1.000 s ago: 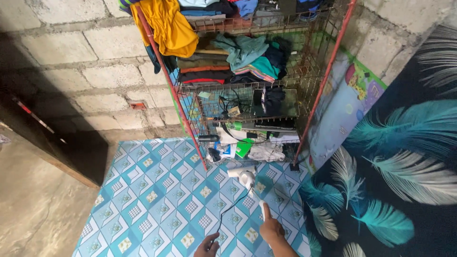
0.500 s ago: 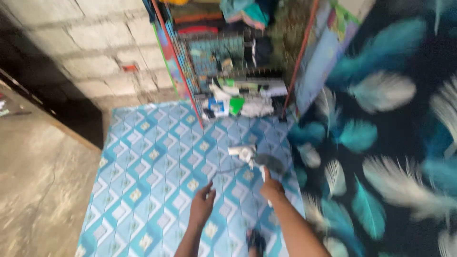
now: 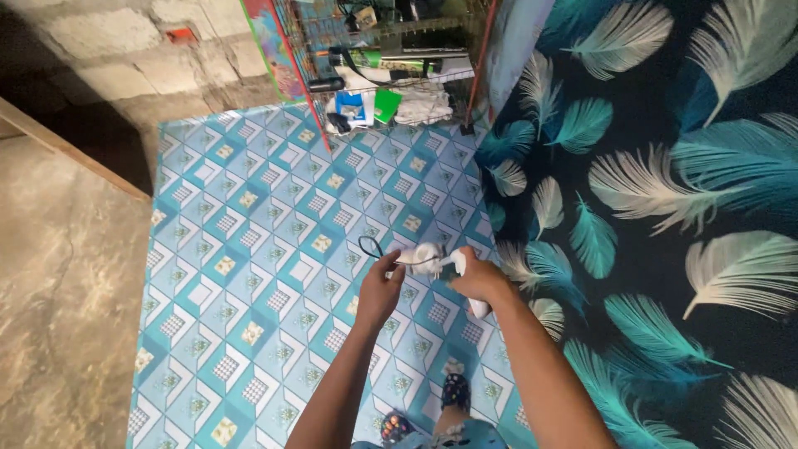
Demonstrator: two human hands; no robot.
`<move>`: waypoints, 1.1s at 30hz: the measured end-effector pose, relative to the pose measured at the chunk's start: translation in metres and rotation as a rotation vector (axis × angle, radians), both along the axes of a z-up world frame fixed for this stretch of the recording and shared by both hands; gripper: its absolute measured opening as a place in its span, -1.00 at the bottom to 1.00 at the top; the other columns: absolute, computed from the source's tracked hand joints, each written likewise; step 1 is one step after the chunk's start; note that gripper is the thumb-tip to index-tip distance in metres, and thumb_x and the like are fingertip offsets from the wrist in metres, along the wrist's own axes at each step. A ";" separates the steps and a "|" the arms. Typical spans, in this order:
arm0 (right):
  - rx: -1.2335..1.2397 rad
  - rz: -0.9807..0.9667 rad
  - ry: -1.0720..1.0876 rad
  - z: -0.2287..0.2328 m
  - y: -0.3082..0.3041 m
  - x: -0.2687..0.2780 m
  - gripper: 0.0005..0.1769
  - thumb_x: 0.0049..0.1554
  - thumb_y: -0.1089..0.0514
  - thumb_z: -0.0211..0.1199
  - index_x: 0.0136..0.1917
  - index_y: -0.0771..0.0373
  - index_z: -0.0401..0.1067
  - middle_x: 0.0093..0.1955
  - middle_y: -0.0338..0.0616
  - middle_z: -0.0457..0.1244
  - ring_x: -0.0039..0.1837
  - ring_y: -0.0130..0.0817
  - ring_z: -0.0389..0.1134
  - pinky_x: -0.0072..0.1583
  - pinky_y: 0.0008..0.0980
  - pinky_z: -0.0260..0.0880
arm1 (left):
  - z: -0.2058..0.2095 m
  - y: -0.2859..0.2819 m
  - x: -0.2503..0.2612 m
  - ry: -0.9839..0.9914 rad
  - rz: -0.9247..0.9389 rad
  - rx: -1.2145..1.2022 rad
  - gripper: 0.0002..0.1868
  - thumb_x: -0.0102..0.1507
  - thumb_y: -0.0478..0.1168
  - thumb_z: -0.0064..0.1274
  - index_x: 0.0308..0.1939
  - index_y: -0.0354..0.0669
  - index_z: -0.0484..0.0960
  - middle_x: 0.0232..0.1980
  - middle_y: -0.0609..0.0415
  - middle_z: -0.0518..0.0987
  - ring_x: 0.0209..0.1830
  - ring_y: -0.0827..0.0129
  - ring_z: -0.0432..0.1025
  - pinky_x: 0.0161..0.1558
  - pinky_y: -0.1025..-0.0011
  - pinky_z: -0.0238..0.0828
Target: The person holds a handheld vacuum cleaner and untangles its power cord by hand while moving across the room. They pull the cord through their fingers and lay it out on the floor and a patterned mat.
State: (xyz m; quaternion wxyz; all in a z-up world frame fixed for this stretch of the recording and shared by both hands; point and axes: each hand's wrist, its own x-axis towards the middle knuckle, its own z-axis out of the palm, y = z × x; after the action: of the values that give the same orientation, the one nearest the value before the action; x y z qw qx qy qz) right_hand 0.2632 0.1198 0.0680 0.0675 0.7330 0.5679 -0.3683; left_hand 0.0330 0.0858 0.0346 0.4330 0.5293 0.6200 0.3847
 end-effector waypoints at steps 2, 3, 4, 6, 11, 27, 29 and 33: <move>0.099 0.000 0.039 -0.002 -0.005 0.005 -0.04 0.02 -0.02 0.33 0.58 -0.14 -0.07 0.21 0.15 0.34 0.17 0.12 0.40 0.17 -0.03 0.43 | 0.012 -0.003 0.013 -0.007 -0.020 0.013 -0.52 0.30 -0.11 0.03 0.30 -0.07 0.55 0.04 -0.04 0.67 0.01 0.23 0.57 0.05 0.32 0.45; 0.151 0.000 0.060 -0.001 -0.006 0.006 -0.07 0.03 0.02 0.33 0.57 -0.14 -0.04 0.19 0.13 0.34 0.13 0.12 0.40 0.12 -0.02 0.44 | 0.018 -0.003 0.019 -0.007 -0.024 -0.016 -0.52 0.30 -0.11 0.03 0.30 -0.05 0.56 0.03 -0.02 0.67 -0.06 0.24 0.57 0.02 0.31 0.47; 0.126 -0.191 0.243 -0.001 -0.010 0.005 -0.09 0.02 0.11 0.28 0.57 -0.14 -0.01 0.13 0.16 0.33 0.01 0.10 0.41 -0.01 -0.01 0.44 | 0.023 -0.004 0.023 -0.003 -0.031 -0.043 -0.52 0.30 -0.11 0.02 0.31 -0.04 0.56 0.02 -0.01 0.67 -0.13 0.25 0.58 0.00 0.31 0.48; 0.069 -0.570 0.610 -0.006 -0.022 -0.002 -0.09 0.00 0.31 0.17 0.57 -0.13 0.04 0.02 0.21 0.33 -0.24 0.05 0.43 -0.28 0.00 0.44 | 0.026 -0.006 0.028 0.003 -0.038 -0.067 -0.50 0.29 -0.11 0.02 0.33 -0.01 0.52 0.01 0.01 0.67 -0.22 0.27 0.58 -0.04 0.31 0.49; 0.163 -0.869 1.042 -0.044 -0.027 -0.036 -0.08 0.00 0.41 0.22 0.52 -0.12 0.01 0.03 0.06 0.29 -0.43 -0.17 0.28 -0.46 -0.18 0.28 | 0.017 -0.005 0.038 0.036 -0.014 -0.057 -0.36 0.29 -0.11 0.05 0.46 0.03 0.34 0.01 0.03 0.68 -0.28 0.26 0.55 -0.08 0.28 0.47; 0.345 -0.736 0.818 -0.125 0.107 0.016 -0.09 -0.04 0.35 0.20 0.52 -0.25 0.17 0.13 -0.09 0.34 -0.38 -0.22 0.36 -0.42 -0.18 0.35 | -0.039 0.116 0.023 0.211 0.095 -0.244 -0.23 0.25 0.03 0.05 0.51 -0.01 0.19 0.02 0.01 0.69 -0.03 0.09 0.57 0.06 0.22 0.43; 0.254 -0.693 0.714 -0.132 0.133 0.043 -0.10 0.01 0.32 0.18 0.53 -0.34 0.15 0.07 -0.04 0.36 -0.41 -0.18 0.33 -0.41 -0.18 0.37 | -0.058 0.141 0.033 0.233 0.067 -0.224 -0.30 0.25 0.06 0.06 0.45 -0.01 0.32 0.04 -0.03 0.68 0.08 0.08 0.55 0.11 0.23 0.41; 0.117 -0.632 0.623 -0.129 0.196 0.071 -0.10 0.10 0.28 0.16 0.56 -0.46 0.05 -0.01 0.03 0.38 -0.42 -0.20 0.30 -0.37 -0.19 0.38 | -0.102 0.179 0.045 0.234 0.114 -0.291 -0.32 0.24 0.08 0.07 0.41 -0.02 0.38 0.04 -0.07 0.68 0.09 0.08 0.56 0.12 0.25 0.44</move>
State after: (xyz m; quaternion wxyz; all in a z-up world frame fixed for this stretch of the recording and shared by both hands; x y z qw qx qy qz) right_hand 0.3342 0.3161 -0.0610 -0.2641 0.7272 0.3294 -0.5412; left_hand 0.0784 0.2650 -0.0676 0.4073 0.4664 0.7441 0.2508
